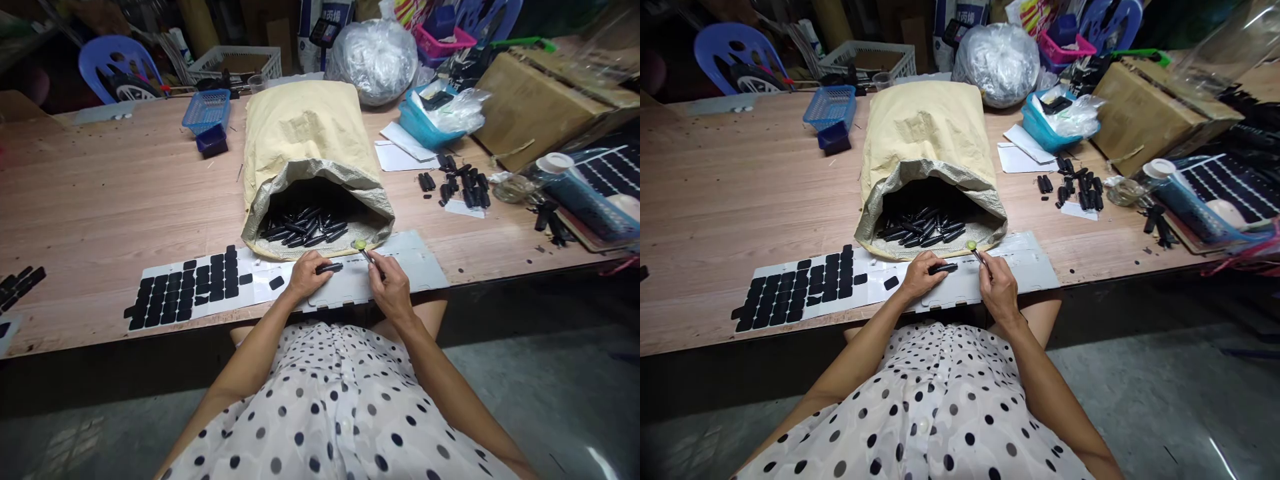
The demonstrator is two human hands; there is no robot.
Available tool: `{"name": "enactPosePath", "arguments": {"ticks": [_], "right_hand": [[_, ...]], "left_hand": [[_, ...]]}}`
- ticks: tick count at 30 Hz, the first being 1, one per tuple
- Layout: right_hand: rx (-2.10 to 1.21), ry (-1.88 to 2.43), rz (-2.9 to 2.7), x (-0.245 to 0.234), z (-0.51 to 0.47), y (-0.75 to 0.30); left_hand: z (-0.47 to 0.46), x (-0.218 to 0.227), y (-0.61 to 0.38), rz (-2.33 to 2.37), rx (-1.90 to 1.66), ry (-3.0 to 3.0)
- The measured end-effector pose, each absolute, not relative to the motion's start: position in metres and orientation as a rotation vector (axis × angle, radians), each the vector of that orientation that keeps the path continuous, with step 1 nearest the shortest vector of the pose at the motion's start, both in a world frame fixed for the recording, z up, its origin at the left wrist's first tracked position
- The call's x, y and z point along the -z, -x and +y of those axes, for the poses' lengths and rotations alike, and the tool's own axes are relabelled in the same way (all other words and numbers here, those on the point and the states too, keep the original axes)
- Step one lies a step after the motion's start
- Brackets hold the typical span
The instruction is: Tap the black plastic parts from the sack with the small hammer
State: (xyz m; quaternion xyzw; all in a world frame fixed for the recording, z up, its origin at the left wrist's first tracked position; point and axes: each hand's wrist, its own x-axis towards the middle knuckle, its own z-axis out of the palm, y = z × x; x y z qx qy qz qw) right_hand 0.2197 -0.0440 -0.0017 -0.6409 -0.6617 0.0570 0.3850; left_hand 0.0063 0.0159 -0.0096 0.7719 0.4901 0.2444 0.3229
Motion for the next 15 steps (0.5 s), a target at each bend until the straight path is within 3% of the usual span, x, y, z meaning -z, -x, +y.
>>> {"name": "enactPosePath", "arguments": {"ticks": [15], "right_hand": [[-0.212, 1.629, -1.824, -0.006, -0.075, -0.199]], "left_hand": [[0.015, 0.007, -0.009, 1.281, -0.636, -2.023]]}}
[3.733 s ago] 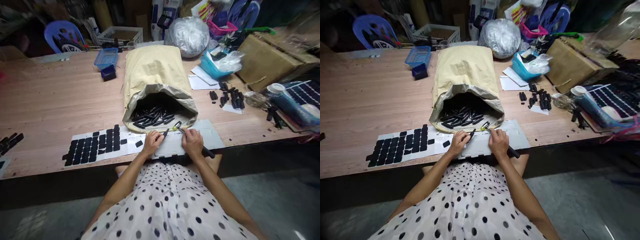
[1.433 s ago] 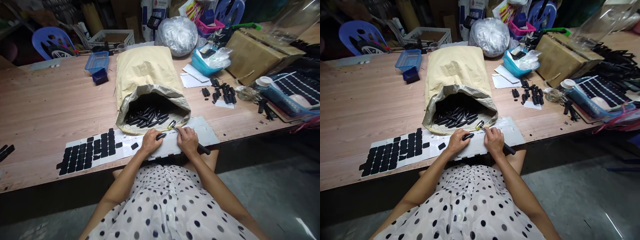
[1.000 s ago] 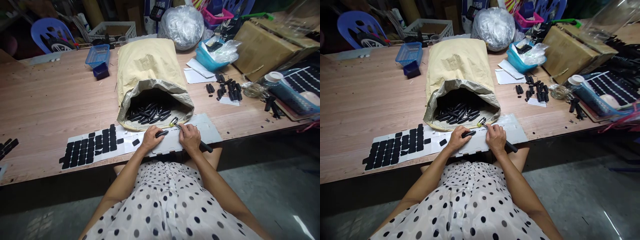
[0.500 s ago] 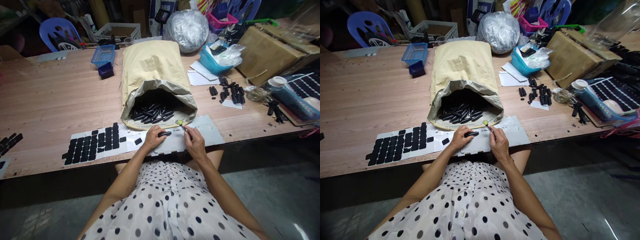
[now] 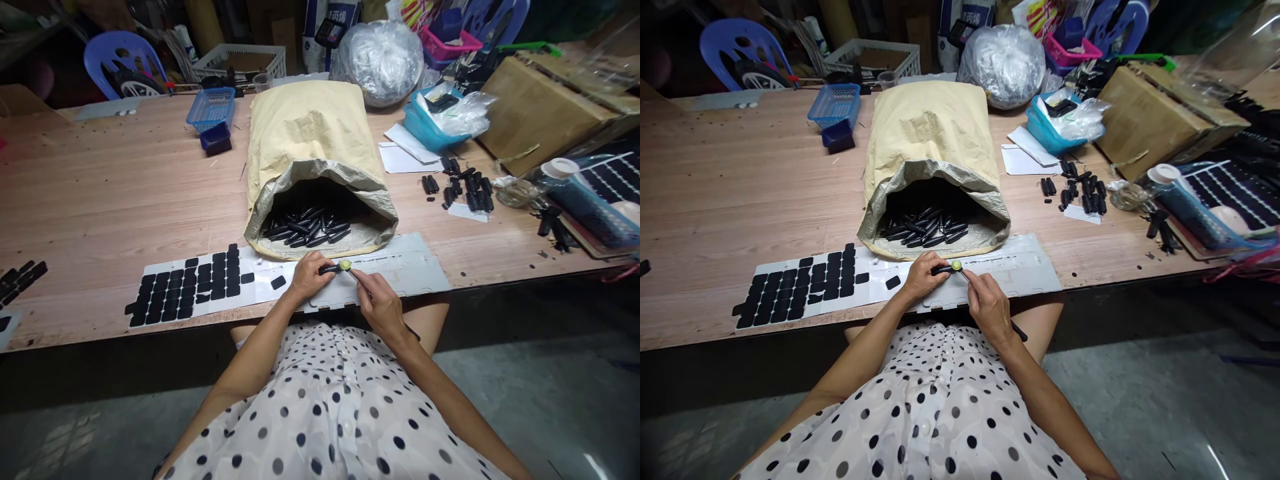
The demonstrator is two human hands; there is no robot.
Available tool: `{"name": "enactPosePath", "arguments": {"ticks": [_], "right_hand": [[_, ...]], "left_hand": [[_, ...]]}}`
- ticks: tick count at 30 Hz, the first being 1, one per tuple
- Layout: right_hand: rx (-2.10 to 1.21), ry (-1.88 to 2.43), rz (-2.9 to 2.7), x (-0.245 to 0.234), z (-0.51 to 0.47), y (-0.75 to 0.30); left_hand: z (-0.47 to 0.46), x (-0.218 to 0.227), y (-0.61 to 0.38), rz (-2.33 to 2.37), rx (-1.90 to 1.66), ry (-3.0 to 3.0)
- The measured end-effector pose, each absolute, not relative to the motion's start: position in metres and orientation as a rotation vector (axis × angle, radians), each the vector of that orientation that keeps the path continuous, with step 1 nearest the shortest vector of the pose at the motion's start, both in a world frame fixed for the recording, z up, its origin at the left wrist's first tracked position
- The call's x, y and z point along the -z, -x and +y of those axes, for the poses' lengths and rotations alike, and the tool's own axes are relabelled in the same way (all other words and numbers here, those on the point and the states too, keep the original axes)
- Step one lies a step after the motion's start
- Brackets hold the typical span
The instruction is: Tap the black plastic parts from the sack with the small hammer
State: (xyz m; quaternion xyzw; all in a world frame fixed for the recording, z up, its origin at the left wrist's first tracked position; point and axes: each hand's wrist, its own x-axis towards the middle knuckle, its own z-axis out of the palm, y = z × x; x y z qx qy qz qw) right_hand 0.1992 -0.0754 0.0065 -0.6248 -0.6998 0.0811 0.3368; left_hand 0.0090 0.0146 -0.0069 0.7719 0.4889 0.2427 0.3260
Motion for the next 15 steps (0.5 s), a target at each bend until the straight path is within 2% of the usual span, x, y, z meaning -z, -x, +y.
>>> {"name": "enactPosePath", "arguments": {"ticks": [11, 15], "right_hand": [[-0.277, 1.52, -1.847, -0.01, -0.074, -0.188], [-0.197, 1.553, -1.789, -0.01, -0.062, -0.198]], "left_hand": [[0.015, 0.01, -0.01, 1.259, -0.667, -2.03], [0.015, 0.01, -0.009, 1.252, -0.671, -2.014]]}}
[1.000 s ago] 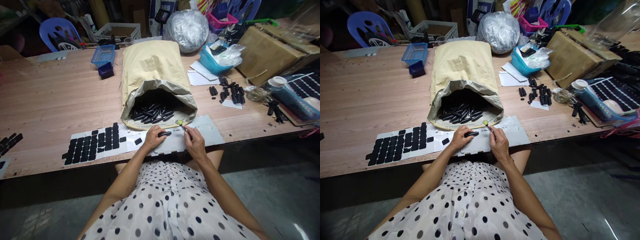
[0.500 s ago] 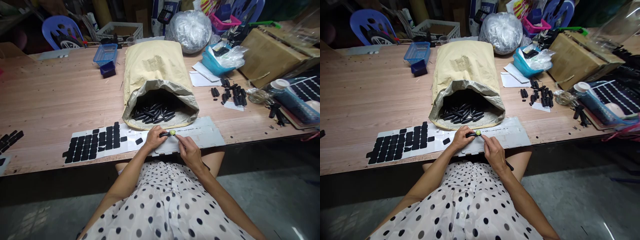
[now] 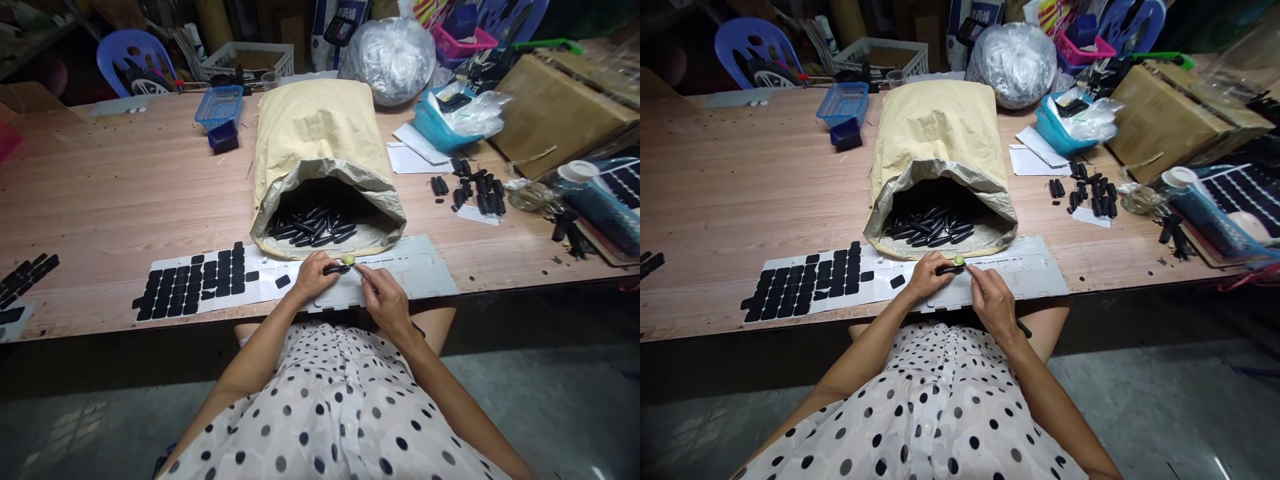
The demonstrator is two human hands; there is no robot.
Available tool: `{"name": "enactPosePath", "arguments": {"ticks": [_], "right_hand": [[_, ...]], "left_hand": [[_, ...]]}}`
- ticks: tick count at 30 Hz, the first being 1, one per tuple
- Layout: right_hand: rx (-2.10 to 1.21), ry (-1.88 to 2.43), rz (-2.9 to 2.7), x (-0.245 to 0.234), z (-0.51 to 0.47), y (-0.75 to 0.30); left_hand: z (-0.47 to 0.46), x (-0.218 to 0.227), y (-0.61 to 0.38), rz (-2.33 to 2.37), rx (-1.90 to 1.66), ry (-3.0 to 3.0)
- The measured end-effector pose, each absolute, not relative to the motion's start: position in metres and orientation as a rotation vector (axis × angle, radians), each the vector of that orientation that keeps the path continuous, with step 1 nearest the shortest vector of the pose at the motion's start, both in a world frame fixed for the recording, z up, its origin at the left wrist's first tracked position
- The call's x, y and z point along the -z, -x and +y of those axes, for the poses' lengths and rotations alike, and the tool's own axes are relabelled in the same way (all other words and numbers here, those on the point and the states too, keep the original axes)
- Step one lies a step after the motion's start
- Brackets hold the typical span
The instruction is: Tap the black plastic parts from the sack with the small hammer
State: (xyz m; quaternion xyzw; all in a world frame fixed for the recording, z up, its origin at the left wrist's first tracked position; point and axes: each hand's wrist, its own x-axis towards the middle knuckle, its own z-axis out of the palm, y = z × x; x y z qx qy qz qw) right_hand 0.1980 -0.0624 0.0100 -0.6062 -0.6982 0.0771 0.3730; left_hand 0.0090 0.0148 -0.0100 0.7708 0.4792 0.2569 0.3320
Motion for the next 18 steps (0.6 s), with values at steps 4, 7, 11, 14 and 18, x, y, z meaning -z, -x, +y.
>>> {"name": "enactPosePath", "arguments": {"ticks": [4, 7, 11, 14, 18], "right_hand": [[0.0, 1.683, -1.737, -0.004, -0.033, -0.222], [0.109, 1.835, -1.748, 0.008, -0.013, -0.235], [0.219, 1.943, -1.765, 0.022, -0.005, -0.236], [0.26, 1.961, -1.778, 0.025, -0.007, -0.232], [0.26, 1.976, -1.807, 0.025, -0.008, -0.23]], "left_hand": [[0.016, 0.011, -0.006, 1.217, -0.69, -1.994], [0.018, 0.013, -0.004, 1.206, -0.695, -1.975], [0.018, 0.014, -0.003, 1.223, -0.698, -1.972], [0.017, 0.013, -0.002, 1.225, -0.709, -1.972], [0.017, 0.012, 0.0, 1.214, -0.698, -1.993]]}}
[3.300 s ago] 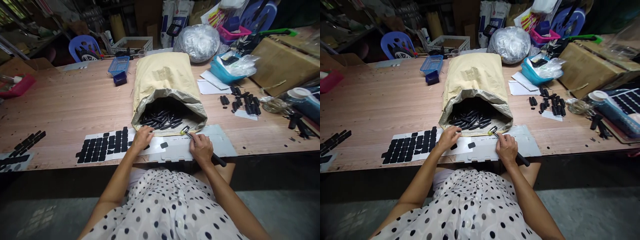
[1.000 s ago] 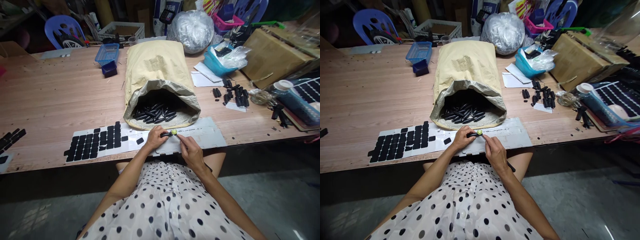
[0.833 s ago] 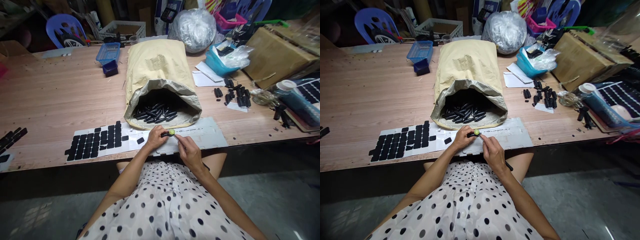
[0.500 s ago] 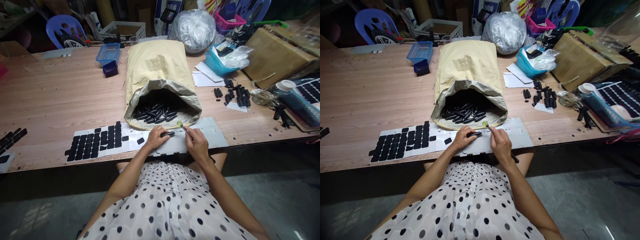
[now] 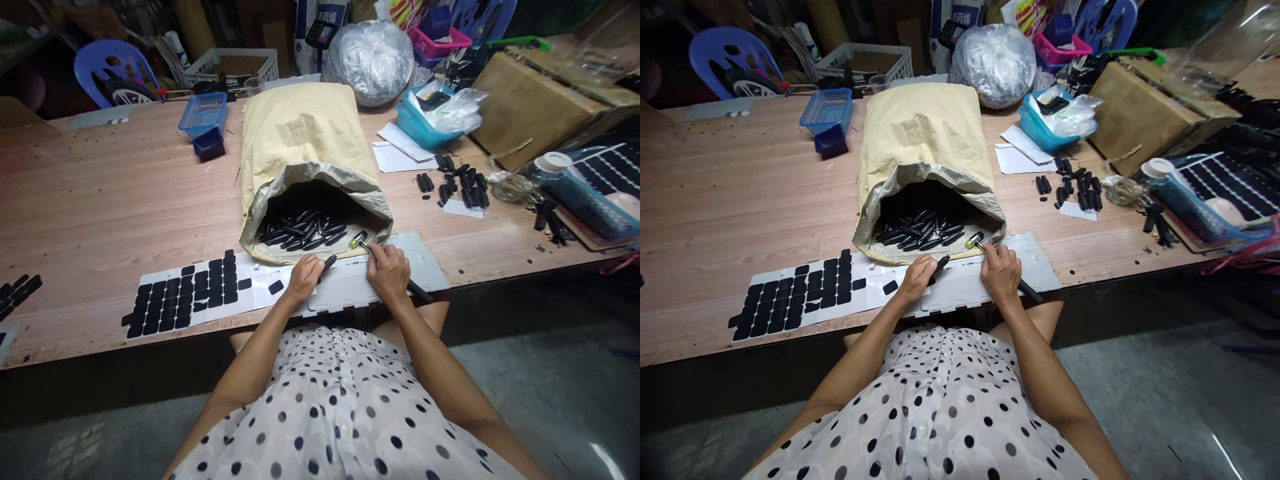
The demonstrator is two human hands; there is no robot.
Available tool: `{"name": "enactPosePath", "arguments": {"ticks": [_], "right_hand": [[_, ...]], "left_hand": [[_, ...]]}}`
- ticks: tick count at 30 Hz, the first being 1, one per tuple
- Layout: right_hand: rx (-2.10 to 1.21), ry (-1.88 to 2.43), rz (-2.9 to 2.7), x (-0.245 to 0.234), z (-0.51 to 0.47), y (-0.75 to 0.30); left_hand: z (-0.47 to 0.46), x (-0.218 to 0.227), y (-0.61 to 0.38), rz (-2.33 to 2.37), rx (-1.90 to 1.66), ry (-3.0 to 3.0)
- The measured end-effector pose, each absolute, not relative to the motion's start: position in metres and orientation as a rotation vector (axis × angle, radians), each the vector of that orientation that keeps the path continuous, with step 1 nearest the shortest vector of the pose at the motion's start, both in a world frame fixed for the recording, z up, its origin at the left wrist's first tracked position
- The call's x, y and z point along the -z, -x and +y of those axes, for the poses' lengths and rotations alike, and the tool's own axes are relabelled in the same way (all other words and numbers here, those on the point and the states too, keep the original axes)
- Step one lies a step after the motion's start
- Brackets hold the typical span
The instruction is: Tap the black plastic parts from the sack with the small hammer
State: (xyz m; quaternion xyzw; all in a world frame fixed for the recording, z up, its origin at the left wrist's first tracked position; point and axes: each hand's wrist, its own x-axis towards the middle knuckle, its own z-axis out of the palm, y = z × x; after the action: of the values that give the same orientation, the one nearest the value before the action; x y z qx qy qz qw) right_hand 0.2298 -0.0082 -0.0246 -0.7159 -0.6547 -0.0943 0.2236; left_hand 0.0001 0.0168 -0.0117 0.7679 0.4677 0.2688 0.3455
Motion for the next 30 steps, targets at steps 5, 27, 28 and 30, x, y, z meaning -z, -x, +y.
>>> {"name": "enactPosePath", "arguments": {"ticks": [5, 27, 28, 30], "right_hand": [[0.258, 1.987, -1.802, 0.025, -0.007, -0.23], [0.234, 2.0, -1.817, 0.026, -0.005, -0.228], [0.232, 1.999, -1.815, 0.026, -0.005, -0.228], [0.236, 2.0, -1.815, 0.027, -0.005, -0.228]], "left_hand": [[0.015, 0.005, -0.002, 1.223, -0.671, -2.063], [-0.061, 0.012, -0.007, 0.837, -0.249, -2.738], [-0.062, 0.012, -0.007, 0.84, -0.262, -2.71], [-0.062, 0.011, -0.006, 0.853, -0.316, -2.63]]}}
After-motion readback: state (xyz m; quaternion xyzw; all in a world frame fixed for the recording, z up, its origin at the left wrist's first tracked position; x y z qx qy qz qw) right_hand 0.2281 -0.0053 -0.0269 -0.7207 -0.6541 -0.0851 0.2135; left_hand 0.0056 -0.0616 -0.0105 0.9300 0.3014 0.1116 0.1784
